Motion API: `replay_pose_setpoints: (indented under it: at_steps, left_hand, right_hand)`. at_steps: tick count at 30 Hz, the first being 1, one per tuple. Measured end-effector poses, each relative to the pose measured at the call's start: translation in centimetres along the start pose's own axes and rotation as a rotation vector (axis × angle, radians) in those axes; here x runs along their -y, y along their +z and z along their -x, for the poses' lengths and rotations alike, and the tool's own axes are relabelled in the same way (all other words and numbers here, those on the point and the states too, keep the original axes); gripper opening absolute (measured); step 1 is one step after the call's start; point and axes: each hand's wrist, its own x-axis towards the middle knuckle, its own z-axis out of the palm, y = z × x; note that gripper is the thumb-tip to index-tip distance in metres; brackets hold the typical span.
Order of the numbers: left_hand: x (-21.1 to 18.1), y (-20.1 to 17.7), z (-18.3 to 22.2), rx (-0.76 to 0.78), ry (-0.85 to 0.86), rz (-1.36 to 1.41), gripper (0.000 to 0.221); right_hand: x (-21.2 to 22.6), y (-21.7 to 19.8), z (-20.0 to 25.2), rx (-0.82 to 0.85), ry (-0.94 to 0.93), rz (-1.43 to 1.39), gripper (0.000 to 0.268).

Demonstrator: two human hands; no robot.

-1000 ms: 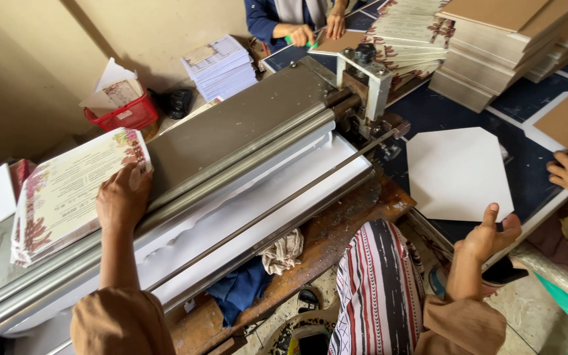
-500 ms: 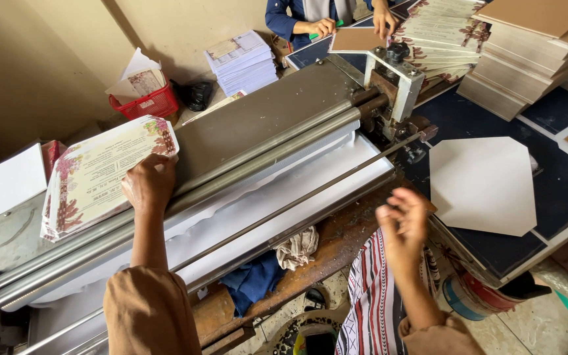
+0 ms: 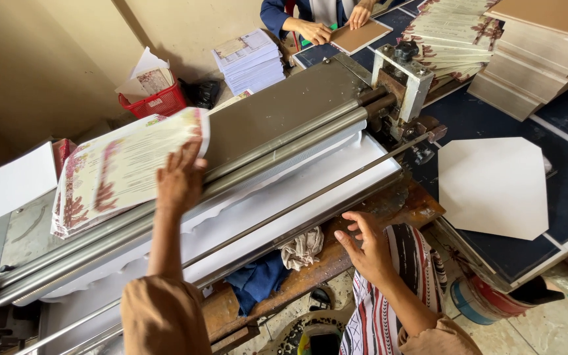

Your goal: Feeding printed invitation cards through a motorized gluing machine and stacking them on a table.

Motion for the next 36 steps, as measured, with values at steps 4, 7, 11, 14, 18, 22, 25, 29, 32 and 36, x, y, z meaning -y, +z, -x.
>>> replay_pose_setpoints:
  at_steps: [4, 7, 11, 14, 18, 22, 25, 29, 32, 36]
  left_hand:
    - [-7.3, 0.7, 1.8, 0.046, 0.153, -0.134, 0.052]
    - [-11.2, 1.9, 1.8, 0.011, 0.182, -0.144, 0.051]
    - [-13.8, 3.3, 0.8, 0.045, 0.189, -0.105, 0.056]
    - [-14.7, 3.7, 0.4, 0.053, 0.207, -0.106, 0.059]
    - [-15.0, 3.6, 0.2, 0.069, 0.217, -0.107, 0.06]
    - [-14.8, 3.6, 0.5, 0.057, 0.223, -0.107, 0.059]
    - [-14.8, 3.6, 0.7, 0.046, 0.226, -0.083, 0.058]
    - [-14.9, 3.2, 1.1, 0.04, 0.248, -0.067, 0.057]
    - [-14.8, 3.1, 1.3, 0.04, 0.252, -0.052, 0.057]
    - [-14.9, 2.9, 1.4, 0.049, 0.24, -0.087, 0.059]
  right_hand:
    - [0.2, 0.6, -0.1, 0.041, -0.025, -0.02, 0.039]
    - [0.1, 0.7, 0.0, 0.078, -0.026, -0.016, 0.038]
    - [-0.2, 0.3, 0.2, 0.096, 0.012, -0.028, 0.037]
    - [-0.9, 0.3, 0.3, 0.106, 0.034, -0.036, 0.038]
    - [-1.1, 0.4, 0.3, 0.142, 0.042, -0.022, 0.04]
    - [-1.3, 0.4, 0.4, 0.196, 0.041, -0.002, 0.039]
    - [-1.3, 0.5, 0.4, 0.247, 0.05, 0.004, 0.04]
    - [-1.4, 0.7, 0.4, 0.287, 0.052, 0.028, 0.041]
    - [-1.2, 0.8, 0.5, 0.285, 0.037, 0.045, 0.04]
    - [-0.9, 0.8, 0.7, 0.285, -0.03, 0.116, 0.038]
